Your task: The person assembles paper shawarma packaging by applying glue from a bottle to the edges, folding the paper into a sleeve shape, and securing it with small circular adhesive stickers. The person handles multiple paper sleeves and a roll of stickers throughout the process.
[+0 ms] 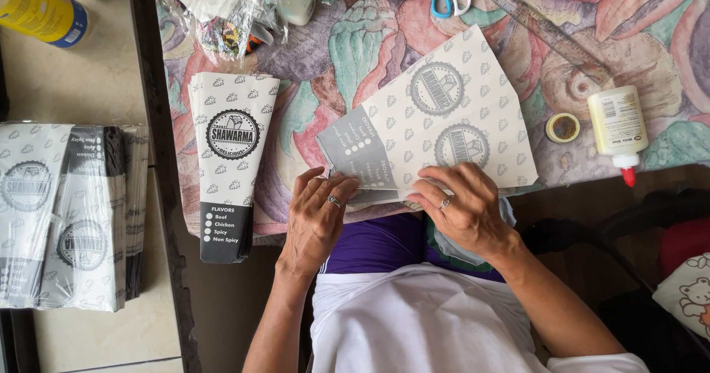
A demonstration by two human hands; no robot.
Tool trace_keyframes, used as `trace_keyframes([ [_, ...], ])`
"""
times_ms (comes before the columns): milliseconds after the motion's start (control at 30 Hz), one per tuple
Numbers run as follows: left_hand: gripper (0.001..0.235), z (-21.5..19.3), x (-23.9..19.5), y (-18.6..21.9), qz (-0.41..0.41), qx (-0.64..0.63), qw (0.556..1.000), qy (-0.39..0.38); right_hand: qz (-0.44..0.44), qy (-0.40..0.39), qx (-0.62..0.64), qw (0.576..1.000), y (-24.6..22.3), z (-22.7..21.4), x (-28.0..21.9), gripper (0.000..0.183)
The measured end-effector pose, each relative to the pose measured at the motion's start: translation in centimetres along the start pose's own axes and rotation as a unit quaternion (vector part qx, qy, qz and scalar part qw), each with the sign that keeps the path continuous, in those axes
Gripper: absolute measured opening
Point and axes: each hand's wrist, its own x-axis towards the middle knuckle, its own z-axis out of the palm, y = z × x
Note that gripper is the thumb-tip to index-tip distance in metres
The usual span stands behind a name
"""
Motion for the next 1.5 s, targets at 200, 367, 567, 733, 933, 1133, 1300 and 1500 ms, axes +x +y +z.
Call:
trace_keyframes([
  [200, 0.019, -0.8, 0.4, 0.3, 0.005, -0.030, 1.000, 0.003, 0.012, -0.007, 0.001, 1.000, 0.3, 0.5, -0.9, 0.003],
  [367, 0.005, 0.0, -0.4, -0.1, 0.018, -0.015, 1.000, 0.013, 0.017, -0.017, -0.005, 1.000, 0.0, 0.3, -0.8, 0.003],
  [567, 0.005, 0.1, -0.7, -0.3, 0.017, -0.013, 1.000, 0.018, -0.001, -0.017, 0.039, 0.999, -1.1, 0.0, 0.9, 0.005],
  [733, 0.006, -0.1, -0.6, 0.0, 0.006, -0.019, 1.000, 0.019, -0.013, -0.012, 0.048, 0.999, -1.2, 0.2, 1.0, 0.005],
  [933, 0.007, 0.0, -0.8, -0.2, -0.019, -0.054, 0.998, 0.023, -0.018, -0.016, 0.049, 0.999, -0.8, 0.7, 0.4, 0.005],
  [1133, 0.007, 0.0, -1.3, -0.9, -0.029, -0.080, 0.996, 0.025, 0.005, -0.026, 0.066, 0.997, -0.5, 1.0, -0.1, 0.005],
  [1300, 0.009, -0.2, -1.2, -0.7, -0.057, -0.112, 0.992, 0.017, 0.037, -0.031, 0.080, 0.996, -0.9, 0.8, 0.4, 0.007],
  [1500, 0.010, -0.1, -1.0, -0.2, -0.118, -0.140, 0.983, 0.022, 0.106, -0.046, 0.147, 0.982, -0.6, 1.1, 1.1, 0.011],
])
